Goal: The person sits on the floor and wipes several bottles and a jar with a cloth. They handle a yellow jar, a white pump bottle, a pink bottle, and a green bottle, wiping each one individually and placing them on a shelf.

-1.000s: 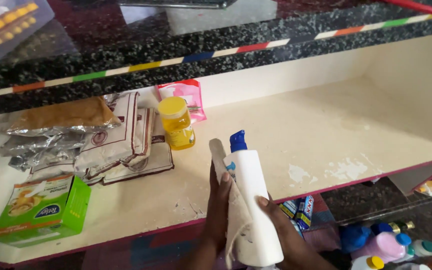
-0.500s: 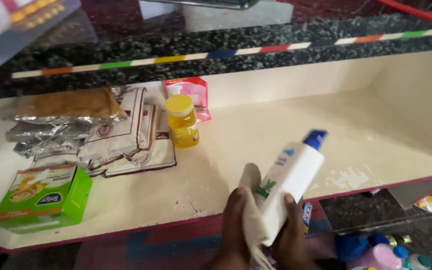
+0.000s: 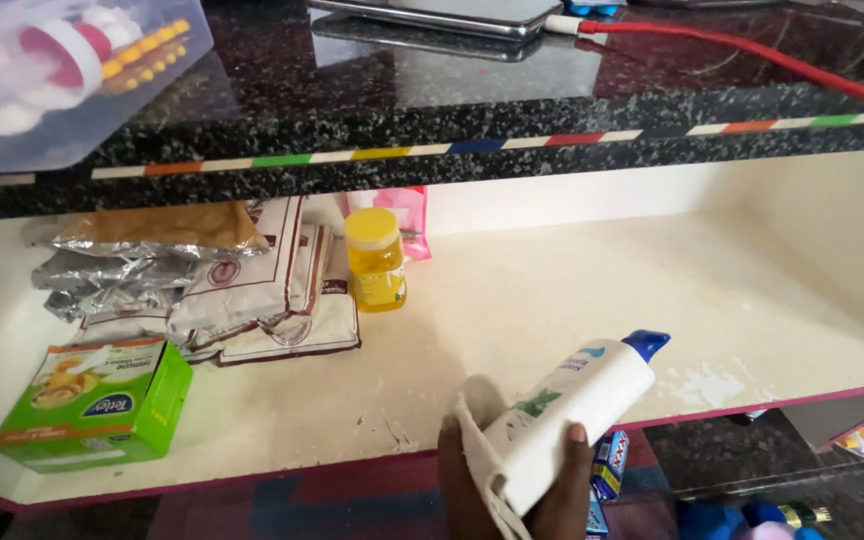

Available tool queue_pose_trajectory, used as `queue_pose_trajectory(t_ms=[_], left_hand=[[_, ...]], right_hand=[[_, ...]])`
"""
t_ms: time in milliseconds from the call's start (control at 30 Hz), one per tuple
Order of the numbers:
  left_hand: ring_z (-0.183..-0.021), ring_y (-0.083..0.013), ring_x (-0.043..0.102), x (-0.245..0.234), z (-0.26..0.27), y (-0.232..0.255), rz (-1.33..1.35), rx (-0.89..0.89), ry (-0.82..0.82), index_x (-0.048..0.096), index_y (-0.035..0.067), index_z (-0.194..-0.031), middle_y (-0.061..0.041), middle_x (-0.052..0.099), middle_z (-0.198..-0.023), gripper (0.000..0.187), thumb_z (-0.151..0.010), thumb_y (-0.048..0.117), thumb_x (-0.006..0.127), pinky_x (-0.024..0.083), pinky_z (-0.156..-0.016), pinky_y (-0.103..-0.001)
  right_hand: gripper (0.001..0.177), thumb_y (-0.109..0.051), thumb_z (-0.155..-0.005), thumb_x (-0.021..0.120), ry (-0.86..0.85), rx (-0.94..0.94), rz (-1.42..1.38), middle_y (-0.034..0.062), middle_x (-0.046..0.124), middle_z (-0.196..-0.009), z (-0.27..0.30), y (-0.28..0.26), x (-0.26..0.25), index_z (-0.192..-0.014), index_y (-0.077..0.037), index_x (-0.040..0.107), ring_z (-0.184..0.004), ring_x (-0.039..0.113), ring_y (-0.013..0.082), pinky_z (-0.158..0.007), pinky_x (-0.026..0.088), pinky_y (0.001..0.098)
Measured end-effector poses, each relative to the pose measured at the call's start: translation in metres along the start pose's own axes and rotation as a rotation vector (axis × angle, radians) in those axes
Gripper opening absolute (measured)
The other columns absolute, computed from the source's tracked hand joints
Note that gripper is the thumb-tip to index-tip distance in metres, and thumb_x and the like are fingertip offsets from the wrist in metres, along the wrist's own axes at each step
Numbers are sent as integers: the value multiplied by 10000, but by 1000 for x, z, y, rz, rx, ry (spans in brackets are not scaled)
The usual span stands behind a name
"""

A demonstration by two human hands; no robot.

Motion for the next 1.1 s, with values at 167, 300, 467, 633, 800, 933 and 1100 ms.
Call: queue_pose_trajectory(t_ms=[167,300,467,633,800,933,1100], left_hand=[[-1127,-348,630,-5,-3,18,85,-63,-3,580,56,-1337,-206,648,-1256,678,-906,578,530,527,-982,-455],[-1126,-350,633,-24,-10,19,109,-20,38,588,51,-1325,-209,656,-1248,673,-901,572,545,530,-979,-456],[-1124,-353,638,-36,-18,8,102,39,52,597,45,-1310,-214,667,-1237,665,-895,564,563,533,-976,-457],[-1169,-328,629,-21,-4,20,-205,342,40,567,63,-1353,-198,664,-1281,661,-905,549,566,518,-1012,-422],[-1090,-371,650,-25,6,15,218,-70,159,597,10,-1346,-232,683,-1219,801,-871,651,525,537,-942,-446],[-1004,-378,687,-18,7,46,62,12,198,612,20,-1334,-233,692,-1172,827,-845,685,559,554,-899,-471],[-950,-373,703,23,28,53,90,-198,88,597,81,-1326,-213,703,-1141,814,-804,704,551,573,-858,-466]], right_hand=[[823,-568,-894,489,-68,-228,78,214,581,-1317,-14,-27,-17,-1545,-80,366,-1162,604,374,-986,483,503],[858,-555,-898,518,-141,-272,87,173,561,-1370,-23,-27,-24,-1562,-46,329,-1198,586,323,-1015,469,462],[851,-444,-952,565,-162,-741,567,220,511,-1358,-11,-69,4,-1583,16,227,-1147,545,290,-970,450,418],[856,-357,-944,619,-193,-820,663,239,489,-1361,0,-70,21,-1572,38,191,-1159,528,290,-972,444,413],[834,-437,-928,603,-148,-605,609,242,541,-1325,-13,-57,14,-1529,36,271,-1145,586,303,-967,473,423],[865,-494,-877,571,-122,-472,547,261,580,-1263,-17,-46,9,-1533,13,324,-1094,609,353,-928,485,457],[869,-528,-819,560,-125,-179,233,223,616,-1319,-4,-35,3,-1509,-23,409,-1144,635,344,-979,485,451]])
Point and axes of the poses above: each hand's wrist, its own z-axis away from the middle knuckle, its own x-axis out of the palm, y = z × x, the point moved 9 cm from there along -z, towards the middle knuckle
